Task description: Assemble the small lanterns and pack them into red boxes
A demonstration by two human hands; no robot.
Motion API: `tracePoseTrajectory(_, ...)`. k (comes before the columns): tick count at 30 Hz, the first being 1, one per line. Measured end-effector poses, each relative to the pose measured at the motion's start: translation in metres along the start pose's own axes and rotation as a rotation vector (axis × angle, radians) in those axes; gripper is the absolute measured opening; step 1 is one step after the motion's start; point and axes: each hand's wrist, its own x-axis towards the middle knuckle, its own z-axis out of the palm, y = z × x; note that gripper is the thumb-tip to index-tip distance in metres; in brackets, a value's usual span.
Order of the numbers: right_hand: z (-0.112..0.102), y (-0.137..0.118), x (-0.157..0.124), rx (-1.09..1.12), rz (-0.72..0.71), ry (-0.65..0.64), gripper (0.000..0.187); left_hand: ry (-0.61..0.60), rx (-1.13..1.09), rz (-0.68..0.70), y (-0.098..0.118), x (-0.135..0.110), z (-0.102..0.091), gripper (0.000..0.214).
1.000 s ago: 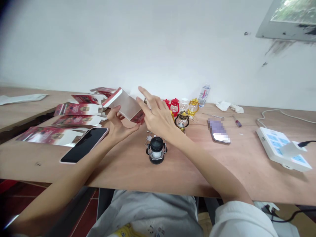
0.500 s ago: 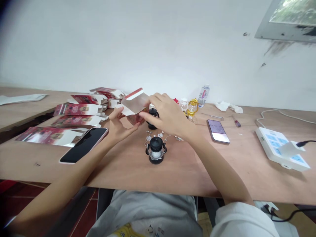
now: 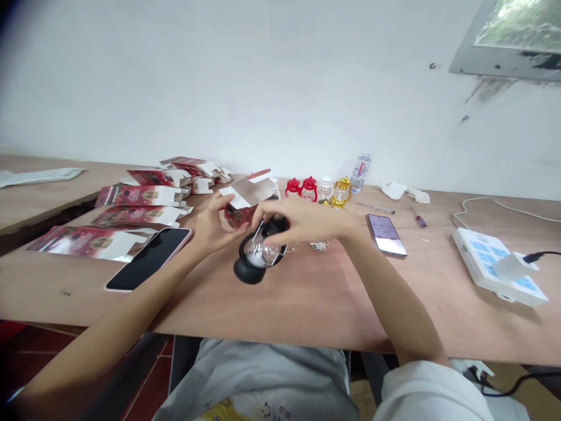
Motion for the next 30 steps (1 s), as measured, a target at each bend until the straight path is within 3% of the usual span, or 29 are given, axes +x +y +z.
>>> tracePoseTrajectory(3, -0.012, 0.013, -0.006, 0.078, -0.008, 0.29, 0.026, -0.072, -0.017, 0.023, 0.004, 0.002, -0.004, 0.059)
tracePoseTrajectory(7, -0.013, 0.038, -0.002, -0.028, 0.048, 0.644, 0.029, -0.124, -0.032, 0.055, 0.005, 0.0, -0.004, 0.066)
tracePoseTrajectory(11, -0.007, 0.05, 0.005, -0.157, 0.078, 0.816, 0.035, -0.183, -0.121, 0.085, 0.006, -0.003, -0.001, 0.071)
tracePoseTrajectory(16, 0.0, 0.041, 0.008, -0.224, 0.098, 0.806, 0.03, -0.123, -0.244, 0.108, 0.006, -0.005, 0.002, 0.085)
tracePoseTrajectory(21, 0.012, 0.035, 0.017, -0.283, 0.087, 0.772, 0.026, -0.139, -0.393, 0.086, 0.014, -0.006, 0.002, 0.09)
tracePoseTrajectory(30, 0.044, 0.047, 0.033, -0.391, 0.04, 0.7, 0.028, -0.14, -0.536, -0.006, 0.019, -0.002, 0.002, 0.089)
